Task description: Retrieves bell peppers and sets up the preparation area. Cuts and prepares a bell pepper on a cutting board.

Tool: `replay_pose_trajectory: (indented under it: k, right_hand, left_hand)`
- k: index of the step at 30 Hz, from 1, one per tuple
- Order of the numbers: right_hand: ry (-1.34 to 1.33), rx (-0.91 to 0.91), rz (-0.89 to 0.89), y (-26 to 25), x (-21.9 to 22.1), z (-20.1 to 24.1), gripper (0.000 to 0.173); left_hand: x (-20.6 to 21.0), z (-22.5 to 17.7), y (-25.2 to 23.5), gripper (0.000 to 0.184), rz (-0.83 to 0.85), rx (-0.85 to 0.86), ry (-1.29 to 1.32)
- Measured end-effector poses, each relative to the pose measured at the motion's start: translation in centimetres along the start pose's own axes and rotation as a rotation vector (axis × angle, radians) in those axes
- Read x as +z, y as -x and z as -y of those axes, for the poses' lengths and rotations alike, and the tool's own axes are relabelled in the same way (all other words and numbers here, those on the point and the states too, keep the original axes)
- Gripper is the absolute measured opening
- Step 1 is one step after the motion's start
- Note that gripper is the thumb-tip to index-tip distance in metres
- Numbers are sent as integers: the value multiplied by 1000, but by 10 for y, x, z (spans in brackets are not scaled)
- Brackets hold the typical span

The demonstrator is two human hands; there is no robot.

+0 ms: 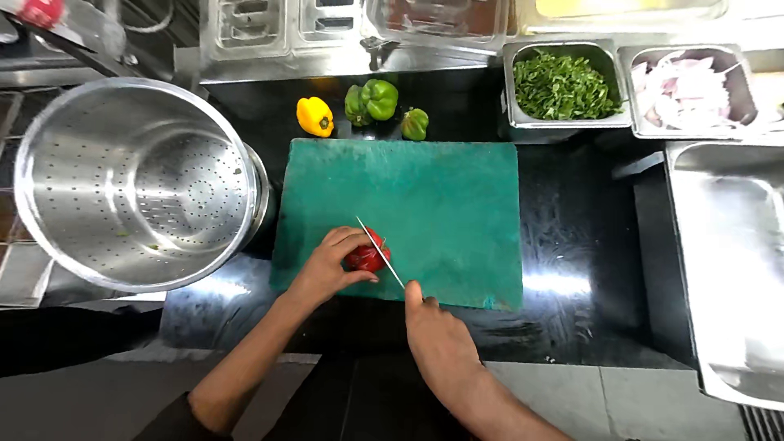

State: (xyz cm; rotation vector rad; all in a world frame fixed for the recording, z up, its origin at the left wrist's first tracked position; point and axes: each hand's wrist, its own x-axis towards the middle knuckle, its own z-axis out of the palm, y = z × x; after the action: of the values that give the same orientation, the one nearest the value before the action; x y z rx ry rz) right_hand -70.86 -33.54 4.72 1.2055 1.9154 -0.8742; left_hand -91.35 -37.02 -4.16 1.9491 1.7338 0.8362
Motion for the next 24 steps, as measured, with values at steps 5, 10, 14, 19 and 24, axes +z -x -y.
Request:
replay_pose_trajectory:
  k: [5, 10, 14, 19, 24]
  right_hand:
    - [-26, -51, -112, -32, 4, 9, 31]
    - [-35, -74, -187, -52, 12, 11, 35]
    - [19, -79, -110, -36, 18, -14, 38]
    - [-14, -50, -190, -40, 12, -50, 32]
    - [-116, -3, -240, -46, 3, -66, 34]
  left_hand:
    - [3, -1, 0, 51, 28, -8, 10]
    - [8, -2, 5, 49, 4, 42, -30]
    - [12, 4, 14, 52, -64, -31, -76]
    - [13, -4, 17, 47, -117, -145, -35]
    - [23, 5, 15, 82, -299, 38, 401]
